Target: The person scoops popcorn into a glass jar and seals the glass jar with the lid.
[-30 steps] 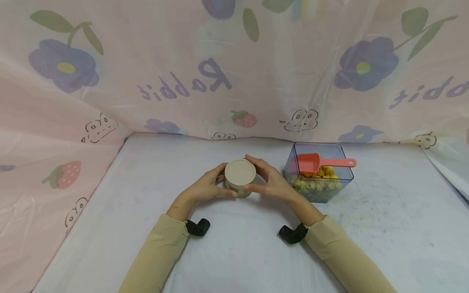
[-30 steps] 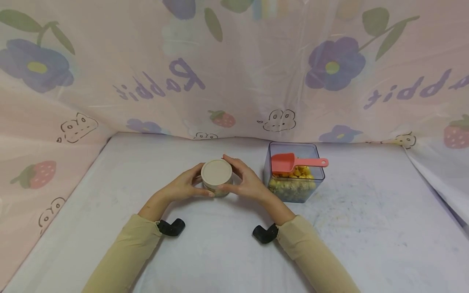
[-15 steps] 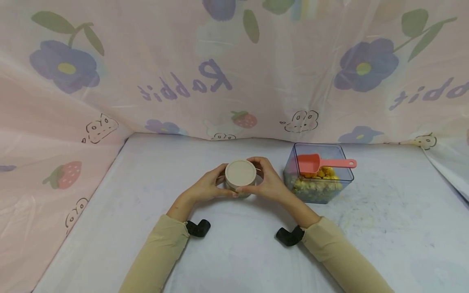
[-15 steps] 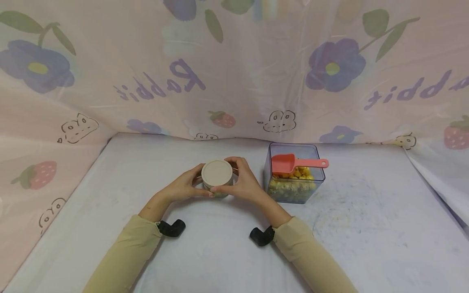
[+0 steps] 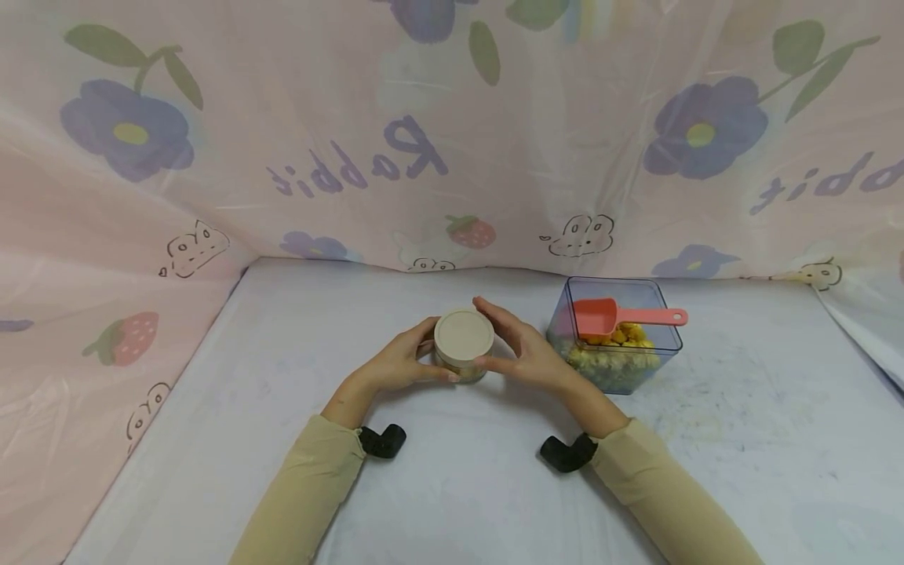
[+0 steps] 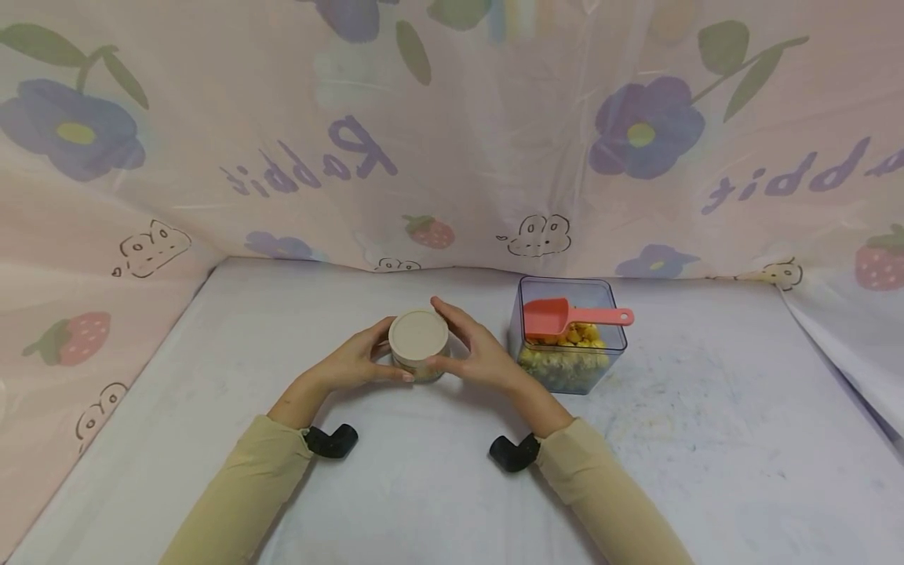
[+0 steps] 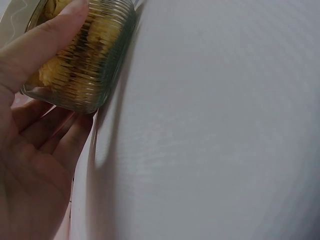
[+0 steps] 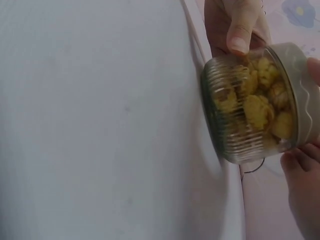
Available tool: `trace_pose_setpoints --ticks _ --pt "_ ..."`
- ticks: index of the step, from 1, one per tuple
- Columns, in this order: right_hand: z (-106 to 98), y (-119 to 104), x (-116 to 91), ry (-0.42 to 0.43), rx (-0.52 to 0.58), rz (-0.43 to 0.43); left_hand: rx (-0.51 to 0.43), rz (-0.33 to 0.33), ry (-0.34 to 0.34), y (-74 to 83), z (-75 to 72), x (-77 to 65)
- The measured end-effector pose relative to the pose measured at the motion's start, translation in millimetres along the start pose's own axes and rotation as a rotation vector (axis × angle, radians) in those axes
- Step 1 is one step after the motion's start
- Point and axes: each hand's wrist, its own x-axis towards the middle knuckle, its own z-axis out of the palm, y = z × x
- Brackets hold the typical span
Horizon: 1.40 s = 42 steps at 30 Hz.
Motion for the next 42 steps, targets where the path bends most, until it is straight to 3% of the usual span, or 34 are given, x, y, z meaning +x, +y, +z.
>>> trace_pose_setpoints --ticks 6,19,24,42 --pt "-2 2 0 -0.021 -0.022 0.013 -0.007 0.005 0.000 -1.3 -0.1 0.2" --pt "10 1 3 0.182 -0.120 0.050 0.005 -0.014 0.007 0.7 -0.3 0.2" --pt "14 -1 3 0.217 -0.122 0.076 0.018 -0.021 0.012 0.7 -1.0 0.6" --pt "0 -2 1 -0.004 -0.029 0.032 -0.013 -0.014 -0.005 -0.1 -0.2 -0.2"
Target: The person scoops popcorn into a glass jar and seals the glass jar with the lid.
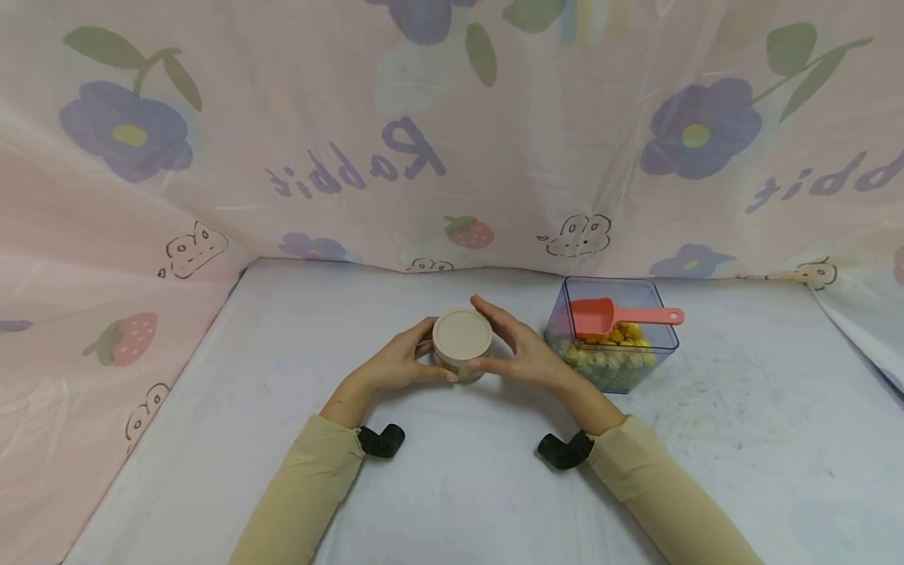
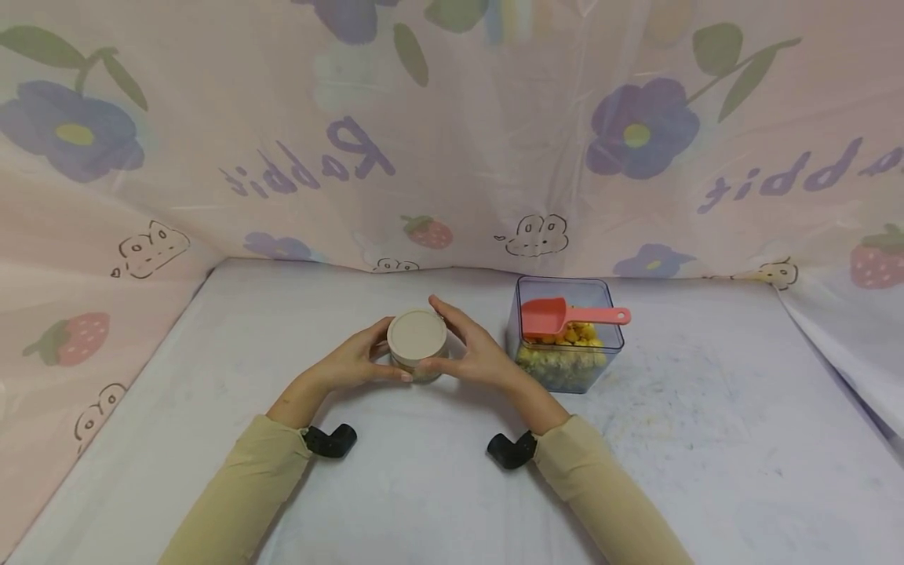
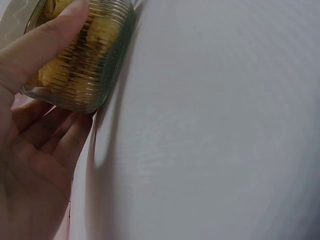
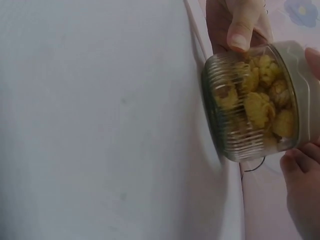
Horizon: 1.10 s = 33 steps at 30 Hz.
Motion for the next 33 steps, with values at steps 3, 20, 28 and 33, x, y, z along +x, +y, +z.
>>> trace_pose_setpoints --ticks 3,20,28,33 --pt "-1 0 1 -0.002 -0.011 -0.008 -0.004 0.005 -0.003 -0.6 0.1 0.4" --pt "5 3 -1 0.147 -0.078 0.016 0.033 -0.014 0.032 2.2 2.4 -0.8" --pt "9 -1 -4 0.197 -0.044 0.038 0.052 -0.001 0.054 6.0 4.8 -0.1" --pt "11 -1 -5 0.200 -0.019 0.013 0.052 -0.036 0.061 7.8 4.9 -1.3"
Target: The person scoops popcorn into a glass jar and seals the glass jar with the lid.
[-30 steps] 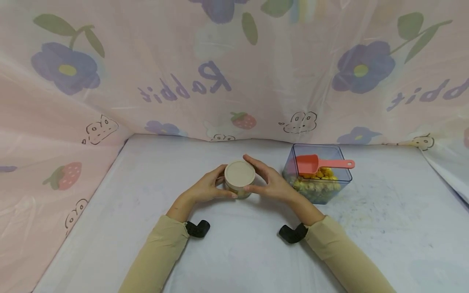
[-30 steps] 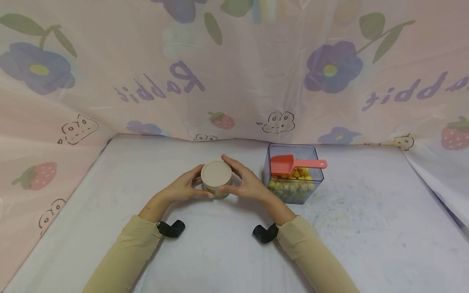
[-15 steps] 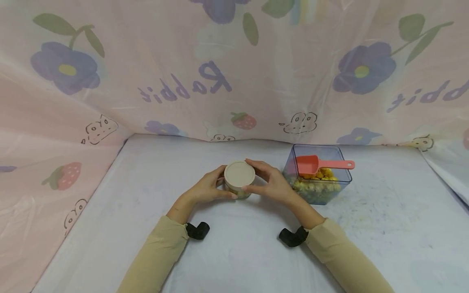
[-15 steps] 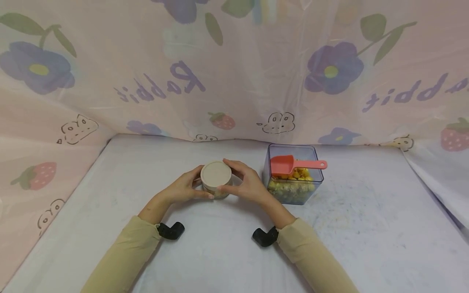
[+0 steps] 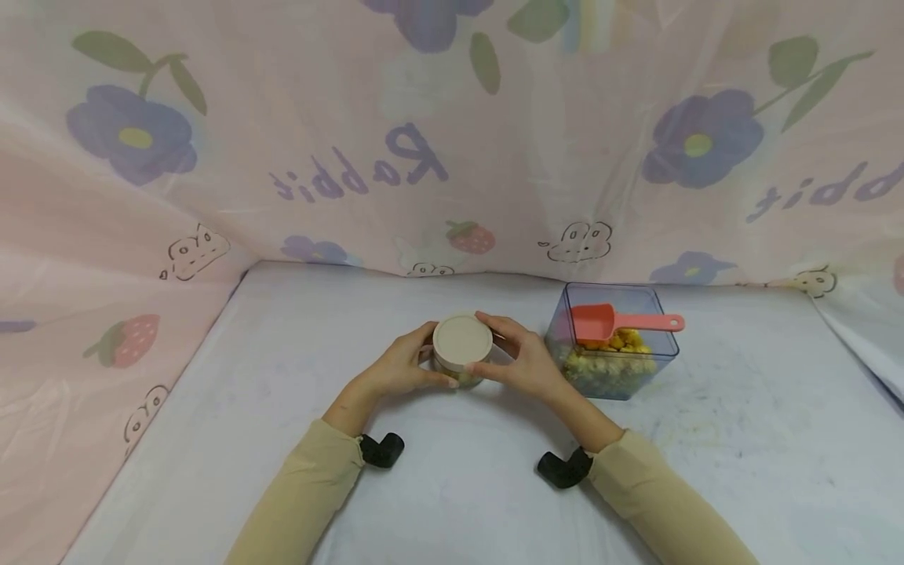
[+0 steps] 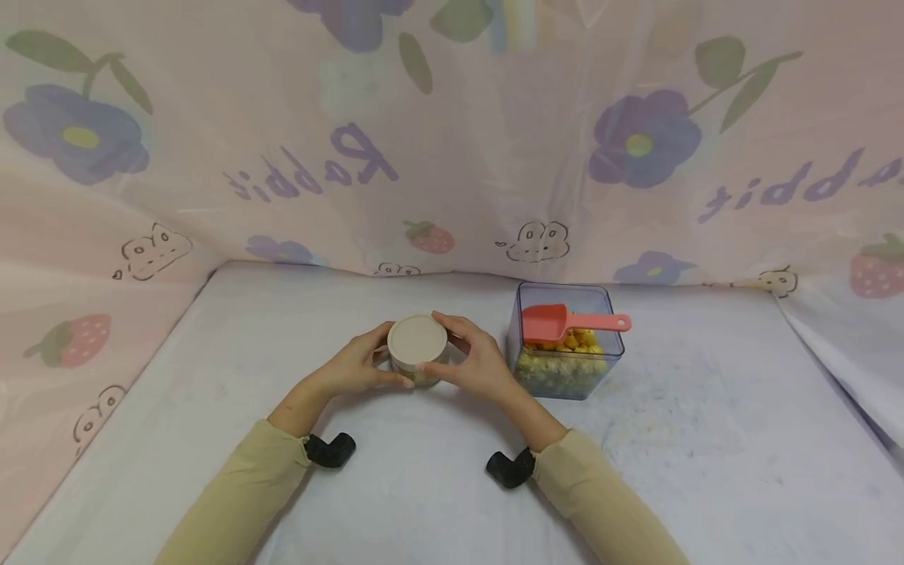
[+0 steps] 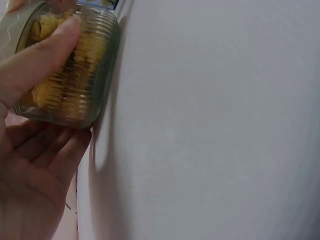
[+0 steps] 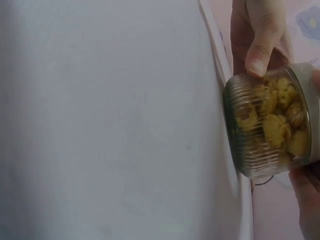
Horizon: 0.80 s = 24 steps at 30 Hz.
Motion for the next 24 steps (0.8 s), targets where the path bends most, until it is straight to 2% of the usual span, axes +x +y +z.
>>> trace_pose_setpoints --ticks 5,12,20,24 --pt "1 -1 -1 0.003 -0.023 -0.008 0.043 -0.021 -0.007 1.8 -0.9 -0.3" --pt "-1 -4 -1 0.002 -0.054 0.000 0.139 -0.004 -0.019 6.1 -2.9 -1.3" --pt "-8 -15 0 0.026 -0.072 0.053 0.268 -0.073 0.025 16.9 -10.7 -10.0" --pt "-10 -20 0 0.047 -0.089 0.036 0.307 -0.051 0.047 21.4 -15.6 -14.0"
